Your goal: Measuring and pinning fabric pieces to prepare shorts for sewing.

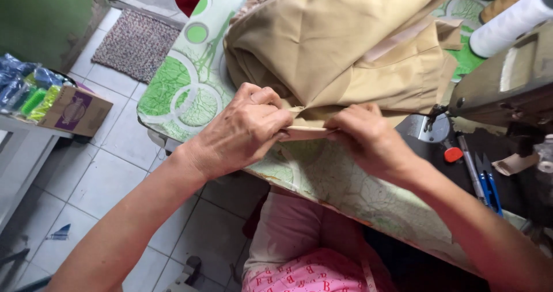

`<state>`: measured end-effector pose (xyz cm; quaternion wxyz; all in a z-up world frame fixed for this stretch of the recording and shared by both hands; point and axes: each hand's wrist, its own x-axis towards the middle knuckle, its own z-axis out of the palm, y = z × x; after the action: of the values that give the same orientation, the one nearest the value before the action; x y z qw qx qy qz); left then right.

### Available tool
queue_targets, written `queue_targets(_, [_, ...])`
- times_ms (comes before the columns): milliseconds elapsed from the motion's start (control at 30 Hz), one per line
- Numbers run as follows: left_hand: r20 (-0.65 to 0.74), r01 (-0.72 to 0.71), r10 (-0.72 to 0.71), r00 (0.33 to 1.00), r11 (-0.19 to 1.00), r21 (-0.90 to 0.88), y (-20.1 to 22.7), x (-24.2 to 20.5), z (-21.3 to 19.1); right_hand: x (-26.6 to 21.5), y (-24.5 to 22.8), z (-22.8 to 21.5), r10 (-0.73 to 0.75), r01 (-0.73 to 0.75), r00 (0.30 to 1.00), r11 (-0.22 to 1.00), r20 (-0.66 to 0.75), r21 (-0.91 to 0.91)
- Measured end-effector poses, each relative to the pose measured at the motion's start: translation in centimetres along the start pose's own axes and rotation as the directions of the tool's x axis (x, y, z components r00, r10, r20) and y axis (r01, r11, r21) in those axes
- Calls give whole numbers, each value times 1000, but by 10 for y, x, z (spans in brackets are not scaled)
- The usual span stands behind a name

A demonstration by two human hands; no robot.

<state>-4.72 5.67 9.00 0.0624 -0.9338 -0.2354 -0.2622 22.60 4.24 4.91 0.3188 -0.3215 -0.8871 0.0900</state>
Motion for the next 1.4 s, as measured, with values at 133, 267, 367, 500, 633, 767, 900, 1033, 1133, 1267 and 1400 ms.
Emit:
queue_targets(133, [23,121,-125,992,872,-475,12,35,-43,14,-8,-62,219,-247,966,937,135,247])
queue_targets(267, [57,150,-162,985,654,-741,11,55,-51,14,-14,-103,334,-392,918,848,214,355])
queue_targets(367, [67,175,-204,977,579,-796,12,63,-34,-13,-12,-101,507,-567,817,626,274,535])
queue_targets(500, [315,401,-275,908,363,-841,16,67,-18,-49,-12,-96,515,-615,778,503,361,607])
queue_targets(633, [395,435,-256,882,122,-892,8,57,24,-96,12,-68,652,-657,674,315,347,685])
queue_targets(767, [387,427,-268,882,108,-898,12,56,20,-109,10,-58,742,-638,620,289,254,714])
queue_targets(900, [307,366,-316,898,147,-919,22,57,11,-98,-1,-65,737,-603,647,338,196,723])
queue_targets(1033, [291,345,-355,889,100,-933,34,65,-1,-91,-9,-66,713,-590,687,436,140,679])
queue_targets(1133, [309,418,-413,857,204,-885,34,66,0,-91,-13,-69,700,-586,705,489,110,645])
queue_targets(1267, [307,491,-438,845,409,-769,37,69,-17,-86,-24,-73,668,-586,740,584,78,561])
queue_targets(1400, [288,485,-416,862,513,-709,38,67,-16,-84,-27,-76,650,-591,755,616,86,522])
